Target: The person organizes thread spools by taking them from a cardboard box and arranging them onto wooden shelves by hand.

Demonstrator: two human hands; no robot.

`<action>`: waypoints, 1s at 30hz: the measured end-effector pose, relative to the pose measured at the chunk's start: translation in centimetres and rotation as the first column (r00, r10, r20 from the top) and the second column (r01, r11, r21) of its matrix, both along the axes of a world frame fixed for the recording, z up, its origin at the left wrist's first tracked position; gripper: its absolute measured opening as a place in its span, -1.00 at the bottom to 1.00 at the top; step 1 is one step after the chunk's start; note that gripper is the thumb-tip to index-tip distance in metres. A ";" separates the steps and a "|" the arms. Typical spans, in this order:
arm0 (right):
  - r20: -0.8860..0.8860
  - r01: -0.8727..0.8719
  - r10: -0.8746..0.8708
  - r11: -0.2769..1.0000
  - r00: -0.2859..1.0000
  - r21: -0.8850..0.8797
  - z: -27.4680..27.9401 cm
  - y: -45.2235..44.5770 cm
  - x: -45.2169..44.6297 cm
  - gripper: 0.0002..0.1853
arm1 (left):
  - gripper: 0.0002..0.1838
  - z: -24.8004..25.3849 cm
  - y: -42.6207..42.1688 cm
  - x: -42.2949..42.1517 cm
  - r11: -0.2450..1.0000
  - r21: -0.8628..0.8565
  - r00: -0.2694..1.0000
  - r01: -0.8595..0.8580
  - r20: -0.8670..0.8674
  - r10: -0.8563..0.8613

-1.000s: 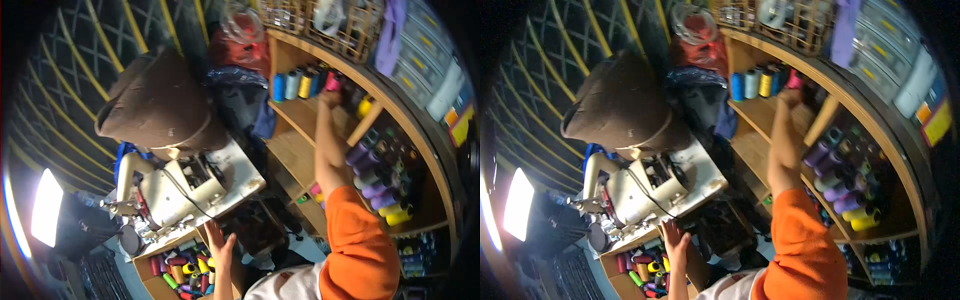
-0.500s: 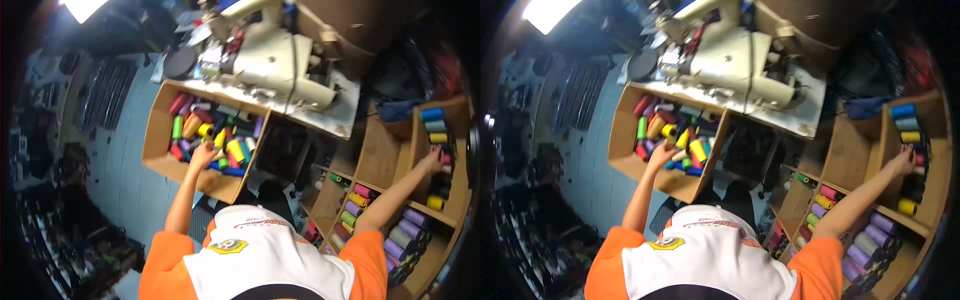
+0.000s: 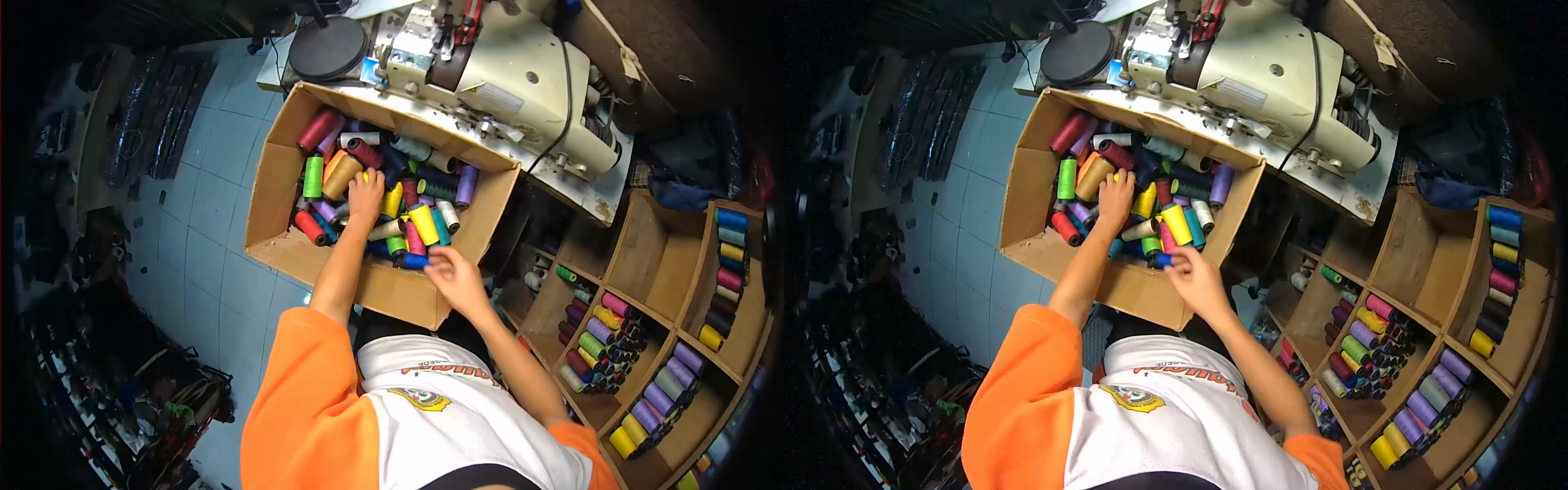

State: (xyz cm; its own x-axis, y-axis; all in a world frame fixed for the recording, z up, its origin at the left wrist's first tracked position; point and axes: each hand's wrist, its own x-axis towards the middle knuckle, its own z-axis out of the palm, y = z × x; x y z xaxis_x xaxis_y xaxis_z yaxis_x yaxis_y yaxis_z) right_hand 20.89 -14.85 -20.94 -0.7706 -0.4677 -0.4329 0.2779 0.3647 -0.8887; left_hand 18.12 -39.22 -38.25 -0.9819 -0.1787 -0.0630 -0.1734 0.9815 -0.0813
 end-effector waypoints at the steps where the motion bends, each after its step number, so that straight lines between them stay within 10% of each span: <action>1: -0.057 -0.078 0.087 0.987 0.995 0.141 -1.9 -1.5 -0.4 -0.63 | -0.59 0.0 -0.1 -0.3 1.000 0.015 1.000 0.001 0.030 -0.002; 5: -0.130 0.026 0.081 0.747 0.988 0.664 -13.1 -6.0 -2.4 -0.42 | -0.50 7.5 0.2 1.8 0.908 0.399 0.978 -0.127 -0.104 0.183; 7: 0.018 -0.075 0.097 0.634 0.995 0.770 -13.8 -7.2 -3.6 -0.34 | -0.29 11.1 -0.9 4.2 0.624 0.749 0.904 -0.222 -0.082 0.420; 8: 0.082 -0.103 0.063 0.560 0.995 0.822 -14.5 -7.8 -4.1 -0.36 | -0.30 13.1 -1.4 5.7 0.391 0.859 0.848 -0.330 0.088 0.523; 10: 0.159 -0.154 0.029 0.463 0.987 0.873 -16.3 -9.1 -3.4 -0.37 | -0.47 15.7 -2.7 9.2 -0.581 0.803 0.730 -0.128 0.473 0.493; 11: 0.156 -0.160 0.044 0.438 0.987 0.885 -17.2 -9.6 -3.6 -0.37 | -0.48 16.5 -3.3 11.2 -0.717 0.695 0.697 -0.056 0.542 0.470; 18: 0.128 -0.229 0.212 0.569 0.969 0.790 -12.1 -8.6 -5.8 -0.49 | -0.44 19.6 -4.8 15.2 -0.742 0.532 0.608 0.407 0.449 0.655; 21: -0.255 -0.157 0.424 0.725 0.869 0.670 -4.9 -6.5 -6.1 -0.43 | -0.42 20.5 -5.0 11.9 -0.770 0.515 0.586 0.375 0.512 0.628; 24: -0.607 -0.105 0.290 0.941 0.740 0.321 5.4 -2.8 -6.1 -0.43 | -0.52 22.1 -4.8 7.1 -0.836 0.459 0.793 0.299 0.368 0.486; 30: -0.909 0.138 0.064 0.982 0.412 0.132 17.4 4.8 -5.8 -0.37 | -0.52 29.2 3.0 -0.3 -0.744 0.667 0.998 0.041 -0.055 0.006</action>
State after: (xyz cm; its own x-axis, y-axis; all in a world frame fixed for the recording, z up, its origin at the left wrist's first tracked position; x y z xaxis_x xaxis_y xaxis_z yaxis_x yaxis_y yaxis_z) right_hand 15.12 -10.01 -3.53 -0.7720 -0.4307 0.4674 -0.6355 0.5361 -0.5557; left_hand 17.86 -36.25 -9.03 -0.9854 0.1690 -0.0185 -0.1297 -0.6768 0.7246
